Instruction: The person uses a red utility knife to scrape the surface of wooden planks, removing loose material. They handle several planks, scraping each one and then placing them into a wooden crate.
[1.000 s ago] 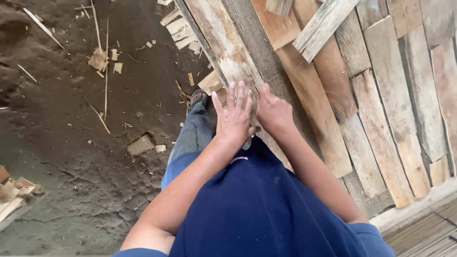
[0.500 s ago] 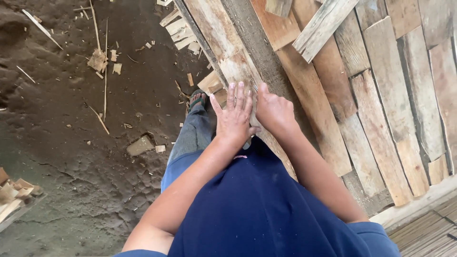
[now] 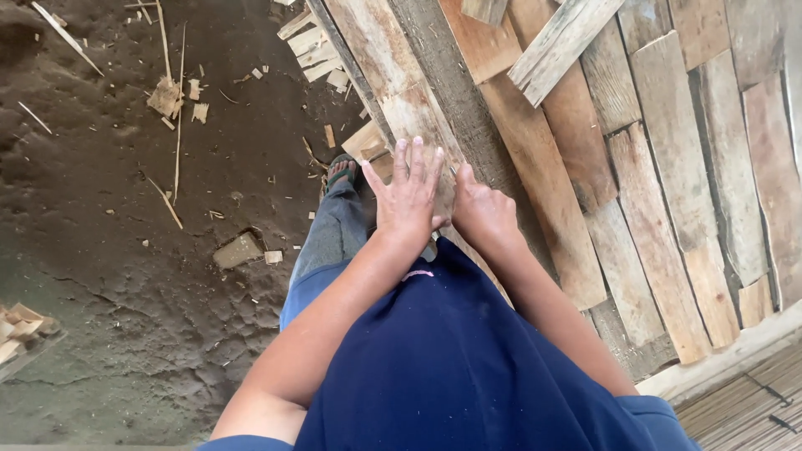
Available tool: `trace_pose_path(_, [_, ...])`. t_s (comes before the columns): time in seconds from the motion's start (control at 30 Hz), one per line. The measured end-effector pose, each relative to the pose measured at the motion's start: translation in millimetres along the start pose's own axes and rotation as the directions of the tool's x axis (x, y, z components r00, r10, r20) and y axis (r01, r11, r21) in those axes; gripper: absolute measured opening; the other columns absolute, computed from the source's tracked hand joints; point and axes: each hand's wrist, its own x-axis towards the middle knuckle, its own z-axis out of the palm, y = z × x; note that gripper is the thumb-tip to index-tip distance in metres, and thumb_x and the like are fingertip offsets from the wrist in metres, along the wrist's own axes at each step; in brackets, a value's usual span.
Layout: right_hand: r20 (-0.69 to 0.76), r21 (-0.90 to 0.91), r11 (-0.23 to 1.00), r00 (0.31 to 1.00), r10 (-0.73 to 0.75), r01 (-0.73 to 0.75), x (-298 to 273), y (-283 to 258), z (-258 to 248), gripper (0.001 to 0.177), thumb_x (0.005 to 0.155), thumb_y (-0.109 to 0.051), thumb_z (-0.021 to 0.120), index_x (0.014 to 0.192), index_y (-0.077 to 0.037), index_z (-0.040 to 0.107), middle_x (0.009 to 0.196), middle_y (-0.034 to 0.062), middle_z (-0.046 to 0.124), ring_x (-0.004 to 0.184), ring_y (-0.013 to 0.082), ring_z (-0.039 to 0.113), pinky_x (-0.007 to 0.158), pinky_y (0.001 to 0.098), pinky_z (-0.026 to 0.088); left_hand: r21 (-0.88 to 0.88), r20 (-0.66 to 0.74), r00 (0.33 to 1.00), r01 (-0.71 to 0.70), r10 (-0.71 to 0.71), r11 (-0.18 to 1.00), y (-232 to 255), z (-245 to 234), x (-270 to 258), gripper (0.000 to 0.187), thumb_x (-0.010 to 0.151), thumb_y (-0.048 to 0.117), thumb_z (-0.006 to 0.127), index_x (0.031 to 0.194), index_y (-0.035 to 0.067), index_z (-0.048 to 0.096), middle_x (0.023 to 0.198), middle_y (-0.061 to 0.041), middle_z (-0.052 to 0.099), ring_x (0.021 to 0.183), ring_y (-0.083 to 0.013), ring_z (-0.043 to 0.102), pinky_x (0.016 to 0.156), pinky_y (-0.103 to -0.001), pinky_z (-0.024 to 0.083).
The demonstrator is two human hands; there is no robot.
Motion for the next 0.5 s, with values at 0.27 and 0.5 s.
trace_pose_path(0.27, [0.093,0.077,0.997,0.995,0.024,-0.031,-13,14,7,0.020,0.104,-0.025,0.032,0.118,-0.013,0.040,0.095,0.0282,0.072,0.098,0.0529,0.071,0.090,0.0619,0.052,0.021,0.086,0.995,0.053,-0.054,0.998,7,9,14,0.108,0.074,0.060,0.084,0.160,0.025,0.030,0.169,-0.016,0.014,0.154,-0.0420,0.007,0.103,-0.089,0.021])
trace_pose_path(0.5, [0.149,0.083,0.994,0.987,0.061,-0.074,-39,33,35,0.022,0.101,-0.023,0.028,0.117,-0.012,0.038,0.096,0.0265,0.073,0.096,0.0527,0.072,0.089,0.0613,0.053,0.053,0.154,0.985,0.071,-0.079,0.996,10,-3,12,0.108,0.074,0.062,0.082,0.161,0.025,0.029,0.169,-0.016,0.013,0.154,-0.0404,0.007,0.103,-0.087,0.020])
